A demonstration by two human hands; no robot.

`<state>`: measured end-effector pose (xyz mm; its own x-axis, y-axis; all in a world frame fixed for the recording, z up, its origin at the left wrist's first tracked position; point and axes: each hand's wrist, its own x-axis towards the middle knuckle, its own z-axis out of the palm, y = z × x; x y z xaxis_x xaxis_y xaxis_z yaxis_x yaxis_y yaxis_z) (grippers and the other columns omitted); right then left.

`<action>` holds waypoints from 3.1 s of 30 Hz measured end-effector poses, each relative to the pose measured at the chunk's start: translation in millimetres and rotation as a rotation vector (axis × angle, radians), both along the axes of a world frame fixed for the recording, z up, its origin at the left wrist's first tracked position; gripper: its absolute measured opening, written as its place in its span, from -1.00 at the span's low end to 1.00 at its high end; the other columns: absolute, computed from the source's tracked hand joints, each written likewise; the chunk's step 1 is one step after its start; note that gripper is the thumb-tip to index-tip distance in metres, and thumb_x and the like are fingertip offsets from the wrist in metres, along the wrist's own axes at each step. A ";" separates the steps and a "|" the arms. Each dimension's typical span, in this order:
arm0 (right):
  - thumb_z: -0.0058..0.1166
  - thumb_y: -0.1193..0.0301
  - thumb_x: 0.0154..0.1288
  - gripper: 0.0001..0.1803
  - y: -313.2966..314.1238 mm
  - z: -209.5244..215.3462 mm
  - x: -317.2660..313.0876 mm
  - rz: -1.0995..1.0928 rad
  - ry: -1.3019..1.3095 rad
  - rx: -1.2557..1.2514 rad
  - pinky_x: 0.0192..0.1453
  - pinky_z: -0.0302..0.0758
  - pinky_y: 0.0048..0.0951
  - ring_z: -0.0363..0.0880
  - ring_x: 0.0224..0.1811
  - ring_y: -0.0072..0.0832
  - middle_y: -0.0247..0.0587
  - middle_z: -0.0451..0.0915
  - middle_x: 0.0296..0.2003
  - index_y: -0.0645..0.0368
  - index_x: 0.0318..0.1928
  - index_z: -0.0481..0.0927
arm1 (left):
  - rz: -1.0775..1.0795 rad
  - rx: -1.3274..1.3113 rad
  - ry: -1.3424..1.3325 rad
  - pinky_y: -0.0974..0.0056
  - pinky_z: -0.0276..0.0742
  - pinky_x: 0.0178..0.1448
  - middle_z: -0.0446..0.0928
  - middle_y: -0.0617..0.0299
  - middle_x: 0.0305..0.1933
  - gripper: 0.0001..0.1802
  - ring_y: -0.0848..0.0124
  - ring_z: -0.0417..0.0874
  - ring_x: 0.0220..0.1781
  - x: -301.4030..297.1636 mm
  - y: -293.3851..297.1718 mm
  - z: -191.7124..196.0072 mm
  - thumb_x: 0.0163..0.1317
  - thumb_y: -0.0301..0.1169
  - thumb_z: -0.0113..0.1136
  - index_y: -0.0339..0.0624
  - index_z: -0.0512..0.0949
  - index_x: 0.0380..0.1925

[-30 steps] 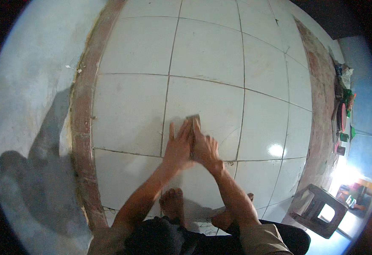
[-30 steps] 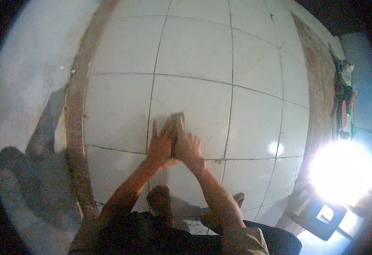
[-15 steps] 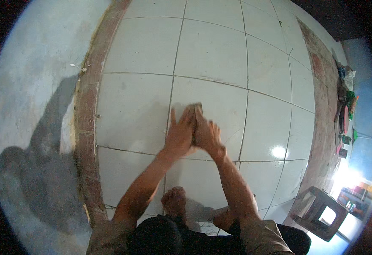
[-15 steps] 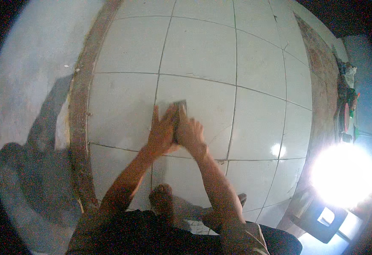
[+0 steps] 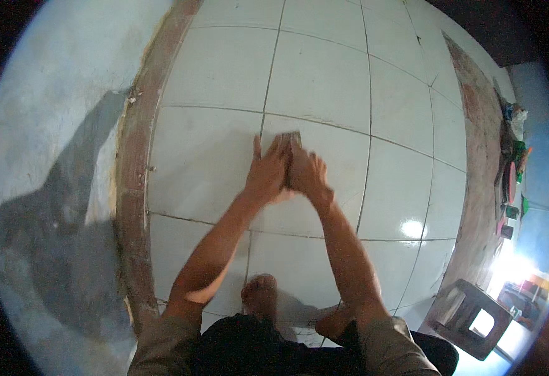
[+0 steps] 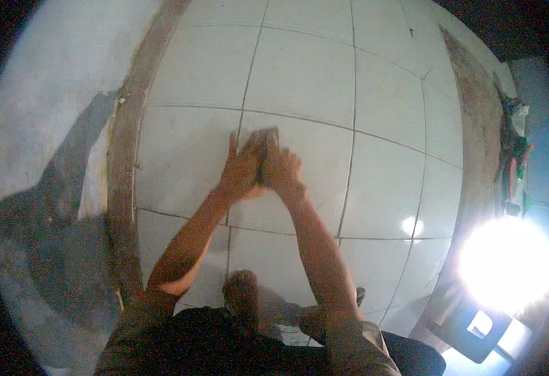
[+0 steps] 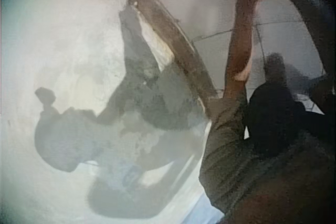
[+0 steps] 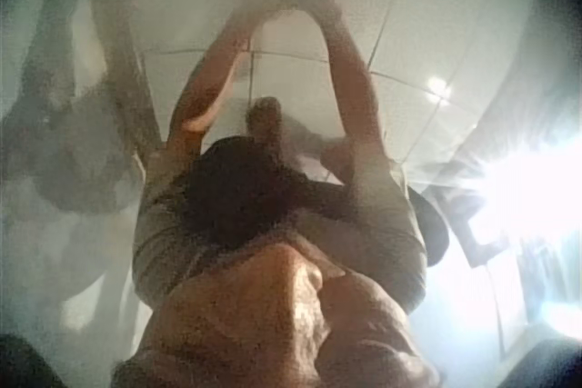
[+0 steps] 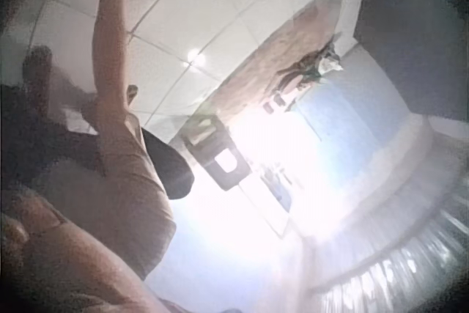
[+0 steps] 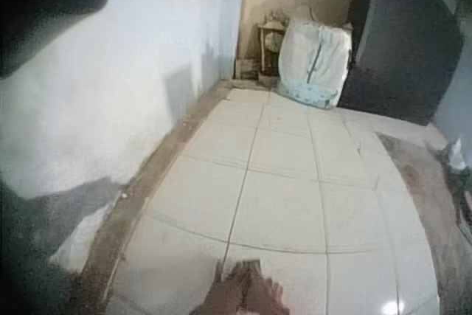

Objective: The person sits on a tiled floor and uses a grout float to apply and smooth grout into the joints between white floor tiles. They repeatedly press and drag the tool along the grout lines to fill gaps and remove excess material.

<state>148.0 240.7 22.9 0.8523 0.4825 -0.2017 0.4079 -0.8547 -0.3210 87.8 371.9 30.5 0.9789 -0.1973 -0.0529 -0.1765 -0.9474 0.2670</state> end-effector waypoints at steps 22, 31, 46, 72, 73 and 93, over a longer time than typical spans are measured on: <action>0.20 0.32 0.33 0.03 -31.4 26.9 -106.1 -0.054 0.439 0.003 -0.11 0.61 0.19 0.76 -0.24 0.14 0.27 0.71 -0.30 0.13 0.62 -0.18 | 0.023 -0.079 0.326 -0.56 -0.37 0.61 0.00 -0.09 0.67 0.39 0.02 -0.10 0.73 -112.1 -37.9 27.7 -0.21 0.15 0.62 -0.21 0.08 0.57; 0.14 0.30 0.38 -0.30 33.2 -8.3 10.3 0.010 0.113 0.061 -0.10 0.66 0.08 0.74 -0.13 0.06 0.13 0.70 -0.15 0.19 0.45 0.21 | 0.044 -0.033 0.091 -0.60 -0.46 0.57 0.06 -0.04 0.67 0.28 -0.08 -0.04 0.70 21.0 38.4 2.9 -0.13 0.17 0.50 -0.13 0.16 0.56; 0.07 0.28 0.45 -0.28 57.7 11.1 35.4 -0.079 0.277 0.094 -0.02 0.67 0.07 0.73 -0.08 0.07 0.16 0.70 -0.11 0.17 0.52 0.16 | 0.062 -0.019 0.033 -0.61 -0.37 0.57 0.12 -0.08 0.63 0.31 -0.07 -0.01 0.69 22.8 49.1 -2.9 -0.20 0.13 0.58 -0.23 0.18 0.53; 0.17 0.32 0.35 -0.18 5.3 12.1 -45.2 -0.126 0.285 0.075 -0.16 0.67 0.12 0.75 -0.17 0.12 0.26 0.70 -0.18 0.22 0.52 0.10 | -0.025 -0.081 0.034 -0.61 -0.30 0.57 0.19 0.04 0.60 0.24 -0.03 0.07 0.67 -42.6 6.2 -9.0 -0.23 0.06 0.63 -0.17 0.27 0.48; 0.17 0.31 0.36 -0.19 11.3 9.3 -15.9 -0.135 0.300 0.072 -0.14 0.67 0.11 0.74 -0.14 0.11 0.25 0.69 -0.13 0.21 0.52 0.12 | -0.015 -0.047 -0.006 -0.61 -0.29 0.57 0.20 0.04 0.59 0.23 -0.03 0.07 0.66 -11.2 14.2 -16.2 -0.22 0.07 0.63 -0.17 0.28 0.47; 0.05 0.29 0.43 -0.28 -5.4 1.3 15.1 -0.194 0.219 0.104 -0.18 0.65 0.10 0.74 -0.18 0.12 0.21 0.71 -0.17 0.15 0.52 0.14 | -0.061 -0.065 0.043 -0.60 -0.33 0.58 0.17 -0.01 0.61 0.24 -0.02 0.06 0.67 28.2 1.0 11.3 -0.18 0.05 0.61 -0.18 0.23 0.51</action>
<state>163.2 235.3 24.2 0.8723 0.3426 -0.3489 0.1514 -0.8677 -0.4735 116.0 373.0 41.8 0.9621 -0.2608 -0.0800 -0.2202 -0.9156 0.3365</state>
